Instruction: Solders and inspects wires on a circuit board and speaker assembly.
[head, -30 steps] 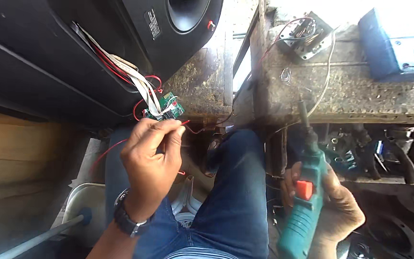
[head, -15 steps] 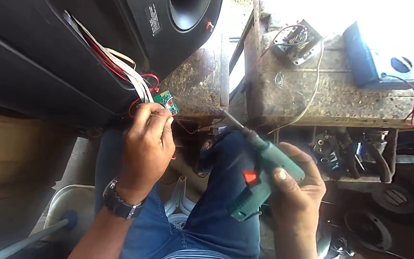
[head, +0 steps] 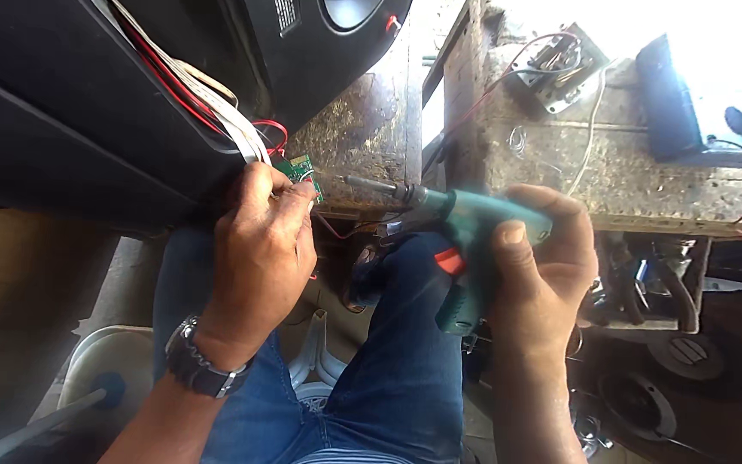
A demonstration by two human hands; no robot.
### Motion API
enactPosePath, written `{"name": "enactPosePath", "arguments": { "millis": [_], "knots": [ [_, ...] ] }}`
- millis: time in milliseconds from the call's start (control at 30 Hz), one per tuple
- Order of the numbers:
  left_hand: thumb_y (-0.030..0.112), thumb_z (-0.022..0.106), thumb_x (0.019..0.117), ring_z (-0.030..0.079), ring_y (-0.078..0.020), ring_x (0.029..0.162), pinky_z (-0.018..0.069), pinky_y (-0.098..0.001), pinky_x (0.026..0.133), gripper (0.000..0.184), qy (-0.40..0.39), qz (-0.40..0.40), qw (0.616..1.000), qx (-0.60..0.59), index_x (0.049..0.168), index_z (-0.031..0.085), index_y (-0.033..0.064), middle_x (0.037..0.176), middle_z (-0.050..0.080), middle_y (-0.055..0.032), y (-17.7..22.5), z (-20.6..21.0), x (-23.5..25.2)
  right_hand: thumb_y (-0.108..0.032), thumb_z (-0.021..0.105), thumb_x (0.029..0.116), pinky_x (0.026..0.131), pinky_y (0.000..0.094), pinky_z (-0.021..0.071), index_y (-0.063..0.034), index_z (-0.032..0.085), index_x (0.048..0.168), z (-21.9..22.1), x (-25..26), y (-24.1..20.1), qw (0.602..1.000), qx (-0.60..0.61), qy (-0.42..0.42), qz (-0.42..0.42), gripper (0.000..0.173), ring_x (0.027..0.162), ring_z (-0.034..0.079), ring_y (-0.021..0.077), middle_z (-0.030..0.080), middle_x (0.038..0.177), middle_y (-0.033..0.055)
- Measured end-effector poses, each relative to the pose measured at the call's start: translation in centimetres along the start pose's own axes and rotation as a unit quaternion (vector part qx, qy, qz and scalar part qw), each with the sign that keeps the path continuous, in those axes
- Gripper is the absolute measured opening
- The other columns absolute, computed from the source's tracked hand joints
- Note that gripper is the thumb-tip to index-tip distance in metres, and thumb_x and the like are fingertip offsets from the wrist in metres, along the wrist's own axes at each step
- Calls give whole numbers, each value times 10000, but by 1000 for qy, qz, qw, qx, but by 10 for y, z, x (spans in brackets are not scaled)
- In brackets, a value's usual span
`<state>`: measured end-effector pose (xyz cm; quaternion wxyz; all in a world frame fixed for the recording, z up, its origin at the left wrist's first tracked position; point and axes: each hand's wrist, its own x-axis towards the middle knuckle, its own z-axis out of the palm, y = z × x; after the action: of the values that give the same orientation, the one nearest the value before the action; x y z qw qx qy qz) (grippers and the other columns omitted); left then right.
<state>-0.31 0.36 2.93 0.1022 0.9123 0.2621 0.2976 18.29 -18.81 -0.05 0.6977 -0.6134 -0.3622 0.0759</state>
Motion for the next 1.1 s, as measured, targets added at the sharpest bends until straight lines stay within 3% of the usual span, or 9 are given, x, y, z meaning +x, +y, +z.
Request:
{"name": "enactPosePath", "arguments": {
  "millis": [200, 367, 467, 633, 767, 1100],
  "knots": [
    [115, 583, 1006, 629, -214, 842, 533, -331, 662, 219, -3, 4, 1000, 7, 1132, 737, 23, 1144, 600, -158, 2, 1, 1, -178, 663, 1003, 756, 299, 647, -38, 550, 1333, 0, 20, 4, 997, -24, -42, -64, 375, 910, 702, 134, 650, 1141, 30],
    [94, 559, 990, 678, -249, 883, 548, -382, 667, 192, -21, 12, 999, 35, 1058, 723, 18, 1380, 590, -168, 3, 2, 3, -131, 687, 978, 823, 287, 629, -26, 552, 1317, -4, 30, 7, 992, -23, -70, -100, 380, 978, 686, 128, 632, 1188, 34],
    [92, 554, 993, 684, -240, 964, 561, -377, 729, 192, -19, 20, 999, 39, 1051, 720, 15, 1326, 624, -148, 2, 3, 4, -127, 709, 963, 767, 285, 644, -21, 555, 1309, -3, 32, 9, 993, -24, -72, -92, 394, 924, 699, 136, 644, 1144, 45],
    [94, 565, 991, 689, -230, 955, 559, -369, 719, 188, -14, 24, 999, 36, 1051, 727, 22, 1298, 646, -138, 1, 4, 4, -163, 872, 820, 802, 308, 650, -34, 545, 1322, -8, 36, 13, 993, -17, -86, -81, 613, 944, 706, 162, 654, 1140, 49],
    [95, 566, 990, 692, -233, 980, 565, -367, 743, 192, -11, 27, 999, 32, 1055, 731, 21, 1289, 652, -142, 0, 4, 4, -102, 838, 841, 806, 294, 645, -24, 576, 1265, -12, 45, 9, 986, -15, -124, -114, 504, 945, 704, 156, 662, 1134, 48],
    [100, 572, 983, 692, -225, 949, 557, -369, 718, 184, -9, 22, 999, 30, 1040, 732, 30, 1280, 657, -132, 0, 5, 4, -76, 861, 807, 785, 286, 647, -20, 600, 1233, -19, 71, 17, 966, 15, -198, -168, 503, 921, 709, 148, 679, 1099, 45]
  ]
}}
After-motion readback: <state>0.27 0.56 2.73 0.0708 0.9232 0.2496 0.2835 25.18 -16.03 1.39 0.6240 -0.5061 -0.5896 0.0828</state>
